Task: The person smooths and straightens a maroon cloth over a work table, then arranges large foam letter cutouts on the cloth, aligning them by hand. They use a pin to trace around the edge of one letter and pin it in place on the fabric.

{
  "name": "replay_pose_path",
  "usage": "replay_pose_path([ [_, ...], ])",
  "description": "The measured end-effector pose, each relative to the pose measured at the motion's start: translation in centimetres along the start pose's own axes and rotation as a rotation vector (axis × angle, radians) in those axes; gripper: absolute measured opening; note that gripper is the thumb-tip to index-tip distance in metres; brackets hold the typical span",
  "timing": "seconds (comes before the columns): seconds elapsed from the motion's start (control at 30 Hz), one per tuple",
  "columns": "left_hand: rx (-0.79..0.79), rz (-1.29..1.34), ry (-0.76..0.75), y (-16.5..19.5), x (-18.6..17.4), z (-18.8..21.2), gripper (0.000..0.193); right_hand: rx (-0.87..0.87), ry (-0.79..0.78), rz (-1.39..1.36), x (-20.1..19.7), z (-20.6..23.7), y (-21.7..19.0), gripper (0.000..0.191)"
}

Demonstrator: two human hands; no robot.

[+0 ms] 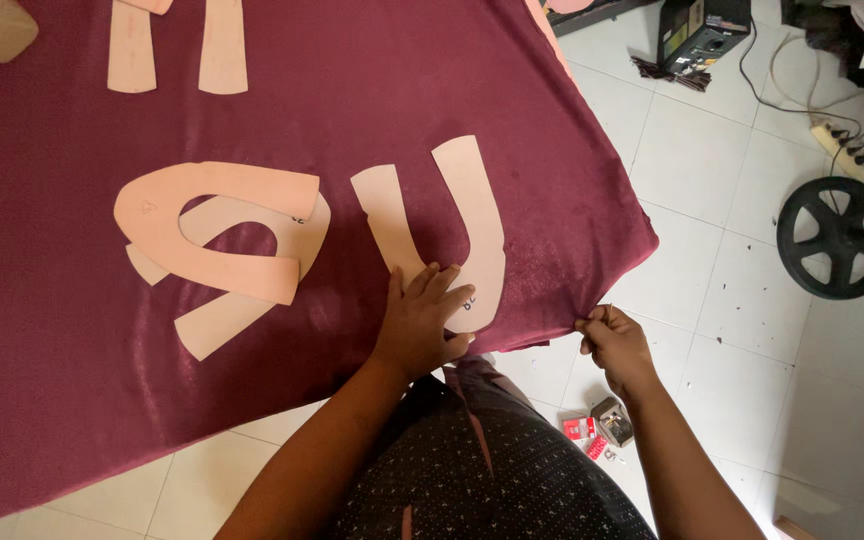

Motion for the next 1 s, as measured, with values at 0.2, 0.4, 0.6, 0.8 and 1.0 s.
replay_pose_path([
  [0.2,-0.003,0.005,0.033,0.3,-0.4,0.2,0.068,0.013,0.015,0.043,0.2,0.4,0.0,0.005],
  [0.4,-0.02,0.028,0.021,0.6,-0.9,0.2,0.069,0.011,0.013,0.07,0.3,0.6,-0.1,0.007],
  [0.6,-0.056,0.066,-0.082,0.6,-0.4,0.1,0.069,-0.013,-0.013,0.098,0.0,0.1,-0.3,0.009],
  [0.8,0.012,0.065,0.017,1.0,-0.4,0.1,0.069,-0.001,0.038,0.64,0.8,0.7,-2.1,0.013],
  [1.0,0.021,0.08,0.068,1.4,-0.1,-0.1,0.065,-0.375,0.089,0.868,6.7,5.3,-10.1,0.022],
])
Point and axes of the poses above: each hand's wrist, its own z-axis away from the middle knuckle, its own x-axis out of the palm, y = z × x, the point moved 8 cm from there along -z, towards the middle knuckle, and after that the axes turned 14 degrees about x, right-handed, at the moved point
